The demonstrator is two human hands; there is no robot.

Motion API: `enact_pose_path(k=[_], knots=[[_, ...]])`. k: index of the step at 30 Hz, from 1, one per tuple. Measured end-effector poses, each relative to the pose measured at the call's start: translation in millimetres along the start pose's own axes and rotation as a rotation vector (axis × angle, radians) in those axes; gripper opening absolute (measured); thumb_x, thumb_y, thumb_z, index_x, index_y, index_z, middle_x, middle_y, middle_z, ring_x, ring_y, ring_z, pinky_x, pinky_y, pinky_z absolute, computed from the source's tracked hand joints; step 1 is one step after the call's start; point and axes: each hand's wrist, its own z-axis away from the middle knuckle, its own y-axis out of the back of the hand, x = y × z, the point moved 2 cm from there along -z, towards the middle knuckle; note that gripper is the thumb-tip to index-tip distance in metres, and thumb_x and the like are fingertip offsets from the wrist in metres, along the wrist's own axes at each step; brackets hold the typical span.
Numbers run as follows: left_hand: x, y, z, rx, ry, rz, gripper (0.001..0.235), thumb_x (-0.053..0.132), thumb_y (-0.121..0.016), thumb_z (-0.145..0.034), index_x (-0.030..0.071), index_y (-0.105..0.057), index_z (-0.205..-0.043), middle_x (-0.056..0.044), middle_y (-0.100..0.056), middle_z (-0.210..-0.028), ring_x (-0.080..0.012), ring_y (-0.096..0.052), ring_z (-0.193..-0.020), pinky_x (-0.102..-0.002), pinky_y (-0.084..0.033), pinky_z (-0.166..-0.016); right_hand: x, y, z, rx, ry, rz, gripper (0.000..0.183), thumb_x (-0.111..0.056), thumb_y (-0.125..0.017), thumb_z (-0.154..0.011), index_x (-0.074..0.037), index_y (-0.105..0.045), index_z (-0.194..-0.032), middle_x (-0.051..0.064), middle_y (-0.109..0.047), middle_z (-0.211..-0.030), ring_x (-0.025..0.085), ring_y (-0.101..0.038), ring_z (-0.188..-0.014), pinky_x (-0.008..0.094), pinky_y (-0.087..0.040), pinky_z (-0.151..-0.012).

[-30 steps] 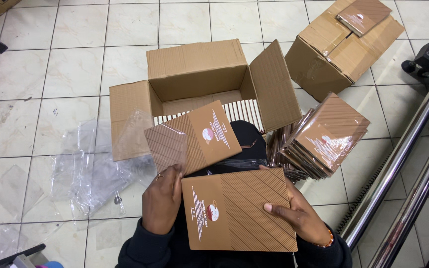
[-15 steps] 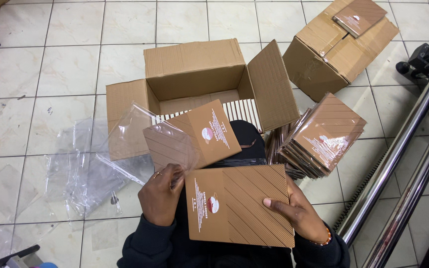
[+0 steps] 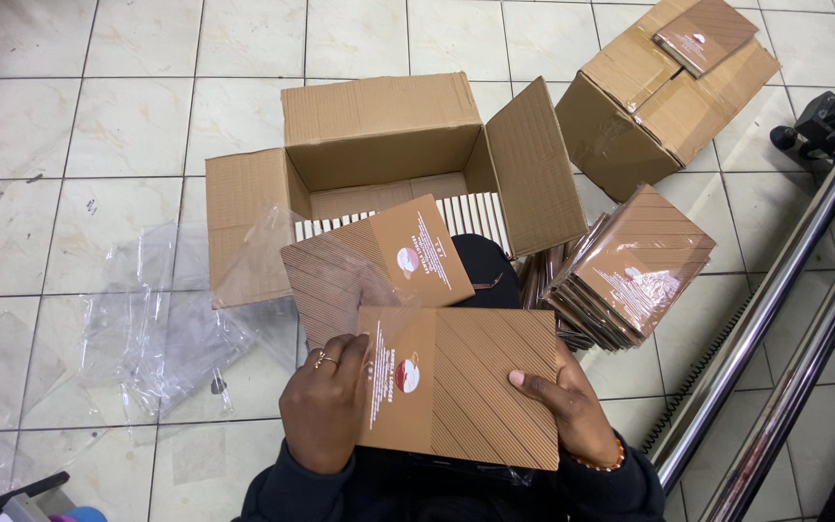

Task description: The person packs cardboard-covered notebooks into plastic sleeves and then arranges the sleeved notebooks vertically inside a large cardboard box.

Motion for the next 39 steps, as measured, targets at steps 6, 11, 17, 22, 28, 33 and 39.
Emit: enact_pose_path(k=[6, 11, 17, 22, 28, 33, 39], knots=[[4, 27, -12, 0.108, -0.013, 0.022, 0.016, 0.022, -0.073, -0.098, 0.009, -0.075, -0.107, -0.003, -0.070, -0.097, -0.0194, -0.068, -0.082, -0.032, -0.054, -0.072, 9, -19, 3, 0.239, -0.151, -0.317, 0.067, 0.002, -0.061, -0.078, 0.005, -0.052, -0.145, 0.026, -0.064, -0.133, 0.041, -0.063, -0.118, 0.049, -0.049, -0.101], [-6, 35, -6, 0.107, 0.030, 0.078, 0.010, 0.013, -0.073, -0.098, 0.007, -0.075, -0.106, -0.004, -0.072, -0.093, -0.0193, -0.067, -0.080, -0.030, -0.054, -0.076, 9, -29, 8, 0.353, -0.228, -0.417, 0.072, 0.001, -0.054, -0.081, 0.000, -0.044, -0.152, 0.024, -0.056, -0.147, 0.042, -0.055, -0.130, 0.050, -0.044, -0.110], [-2, 31, -5, 0.137, -0.045, 0.150, 0.011, 0.010, -0.076, -0.094, 0.002, -0.075, -0.101, -0.010, -0.072, -0.093, -0.0241, -0.067, -0.080, -0.035, -0.055, -0.075, 11, -37, 10, 0.420, -0.192, -0.461, 0.066, -0.002, -0.054, -0.083, -0.002, -0.042, -0.148, 0.022, -0.054, -0.144, 0.041, -0.054, -0.129, 0.052, -0.044, -0.109], [-14, -4, 3, 0.024, -0.088, 0.132, 0.015, 0.000, -0.067, -0.095, 0.003, -0.071, -0.109, -0.009, -0.065, -0.094, -0.0281, -0.061, -0.083, -0.038, -0.051, -0.072, 38, -29, 5, 0.189, -0.175, -0.354, 0.081, 0.012, -0.068, -0.071, 0.000, -0.044, -0.148, 0.024, -0.062, -0.138, 0.039, -0.062, -0.127, 0.049, -0.048, -0.109], [-13, 5, -4, 0.152, -0.086, 0.103, 0.011, 0.008, -0.071, -0.098, 0.001, -0.073, -0.105, -0.012, -0.070, -0.099, -0.0280, -0.066, -0.085, -0.037, -0.055, -0.080, 34, -33, 8, 0.386, -0.284, -0.508, 0.067, 0.021, -0.059, -0.073, 0.004, -0.045, -0.136, 0.025, -0.057, -0.144, 0.041, -0.055, -0.134, 0.051, -0.043, -0.114], [-15, 12, -8, 0.221, -0.099, 0.123, 0.009, -0.003, -0.071, -0.097, 0.000, -0.074, -0.106, -0.013, -0.071, -0.096, -0.0285, -0.068, -0.084, -0.038, -0.058, -0.080, 35, -37, 8, 0.363, -0.223, -0.546, 0.070, 0.020, -0.059, -0.073, 0.004, -0.046, -0.140, 0.023, -0.059, -0.138, 0.040, -0.057, -0.127, 0.049, -0.044, -0.111], [-7, 15, -11, 0.250, -0.134, 0.156, 0.010, -0.006, -0.068, -0.096, -0.004, -0.074, -0.105, -0.014, -0.071, -0.094, -0.0277, -0.068, -0.081, -0.037, -0.059, -0.078, 24, -49, 14, 0.400, -0.216, -0.575, 0.070, 0.020, -0.056, -0.077, 0.000, -0.044, -0.143, 0.022, -0.057, -0.141, 0.038, -0.056, -0.130, 0.047, -0.044, -0.111]])
